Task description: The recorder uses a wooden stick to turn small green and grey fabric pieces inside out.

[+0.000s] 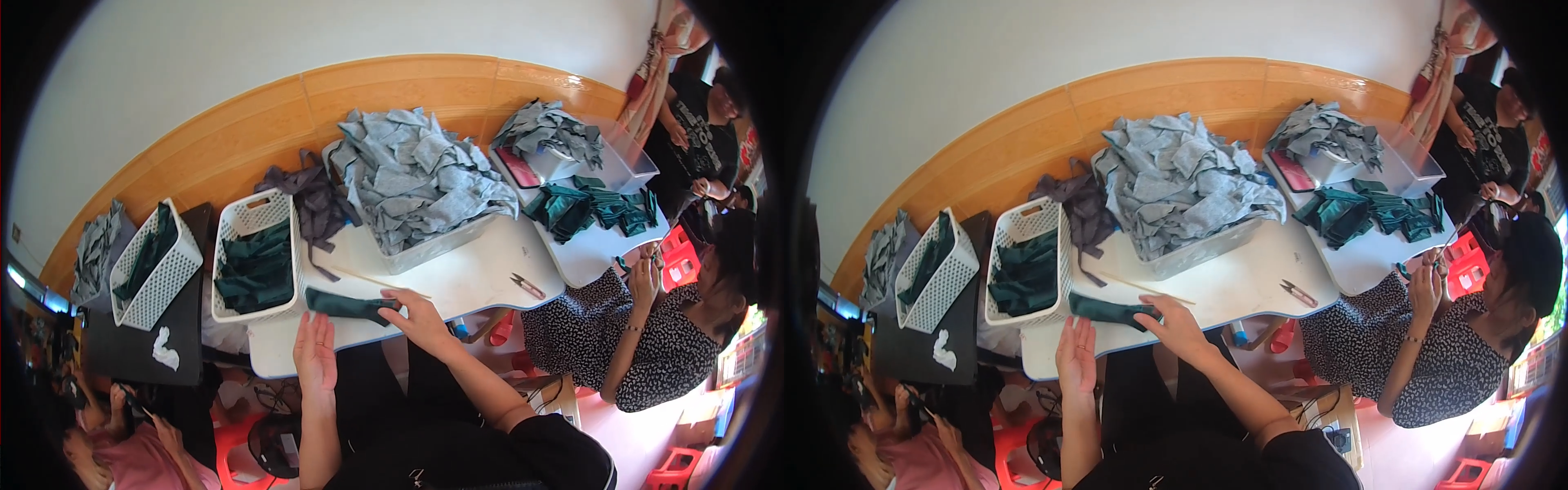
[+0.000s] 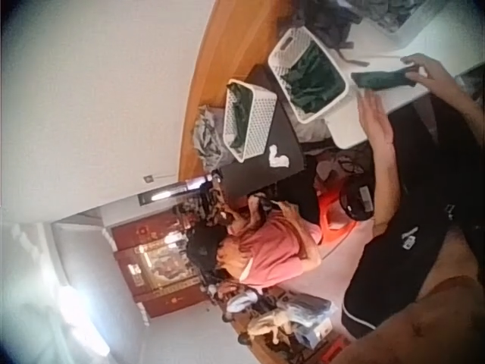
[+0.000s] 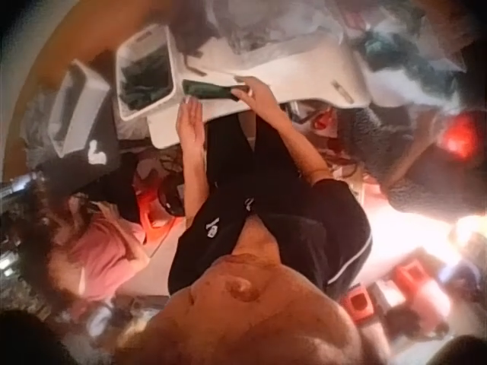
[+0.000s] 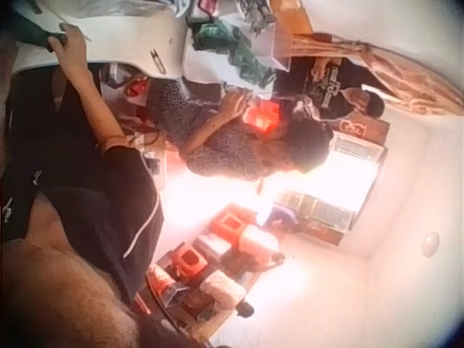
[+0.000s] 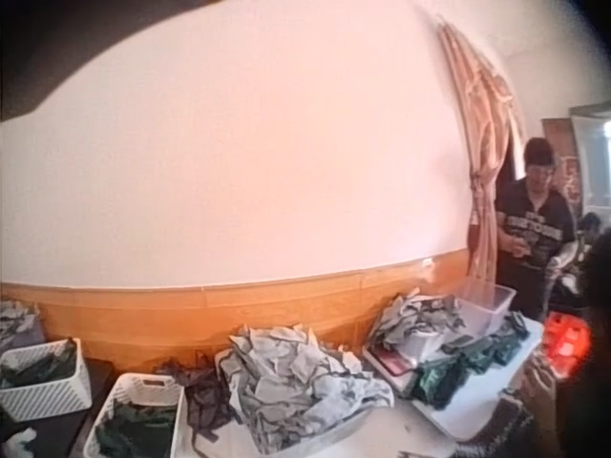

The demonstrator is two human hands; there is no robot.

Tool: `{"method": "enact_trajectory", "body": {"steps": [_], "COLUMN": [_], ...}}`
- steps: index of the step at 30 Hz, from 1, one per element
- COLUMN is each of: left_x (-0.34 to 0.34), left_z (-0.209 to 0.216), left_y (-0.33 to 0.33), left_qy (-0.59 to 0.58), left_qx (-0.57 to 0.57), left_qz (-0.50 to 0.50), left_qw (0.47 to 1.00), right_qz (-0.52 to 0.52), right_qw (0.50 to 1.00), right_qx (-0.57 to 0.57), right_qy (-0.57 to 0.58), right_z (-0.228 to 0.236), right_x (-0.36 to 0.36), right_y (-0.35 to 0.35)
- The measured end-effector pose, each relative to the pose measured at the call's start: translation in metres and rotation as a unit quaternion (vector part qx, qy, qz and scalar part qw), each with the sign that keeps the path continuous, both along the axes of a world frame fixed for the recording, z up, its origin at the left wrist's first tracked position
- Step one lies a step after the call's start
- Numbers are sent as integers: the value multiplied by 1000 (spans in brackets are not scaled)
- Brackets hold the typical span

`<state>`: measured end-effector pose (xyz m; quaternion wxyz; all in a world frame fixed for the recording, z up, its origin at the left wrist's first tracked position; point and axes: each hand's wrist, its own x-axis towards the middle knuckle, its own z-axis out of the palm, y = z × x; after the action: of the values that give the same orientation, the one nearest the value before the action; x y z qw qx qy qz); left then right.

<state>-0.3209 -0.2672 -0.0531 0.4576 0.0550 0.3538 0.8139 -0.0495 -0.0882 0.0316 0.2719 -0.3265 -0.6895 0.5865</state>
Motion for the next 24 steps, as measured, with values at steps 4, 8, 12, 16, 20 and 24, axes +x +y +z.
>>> {"method": "enact_trajectory", "body": {"steps": [4, 8, 12, 16, 20, 24], "left_x": [27, 50, 60, 74, 71, 74], "left_z": [-8, -18, -20, -13, -7, 7], "left_y": [-28, -66, -93, -77, -100, -112], "left_qy": [38, 76, 115, 146, 174, 177], "left_qx": [-22, -48, -78, -93, -136, -172], "left_qz": [-61, -105, -130, -170, -157, -143], "left_qw": [997, 990, 982, 970, 963, 958], "right_qz": [-164, -248, -230, -102, -271, -142], "right_qw": [960, 885, 864, 830, 852, 938], "right_qx": [221, 389, 447, 464, 446, 84], "right_qy": [48, 66, -15, -292, 43, 305], "right_z": [60, 113, 145, 117, 151, 204], "right_x": [-1, 16, -9, -18, -40, -45], "right_y": [18, 100, 199, 282, 260, 168]}}
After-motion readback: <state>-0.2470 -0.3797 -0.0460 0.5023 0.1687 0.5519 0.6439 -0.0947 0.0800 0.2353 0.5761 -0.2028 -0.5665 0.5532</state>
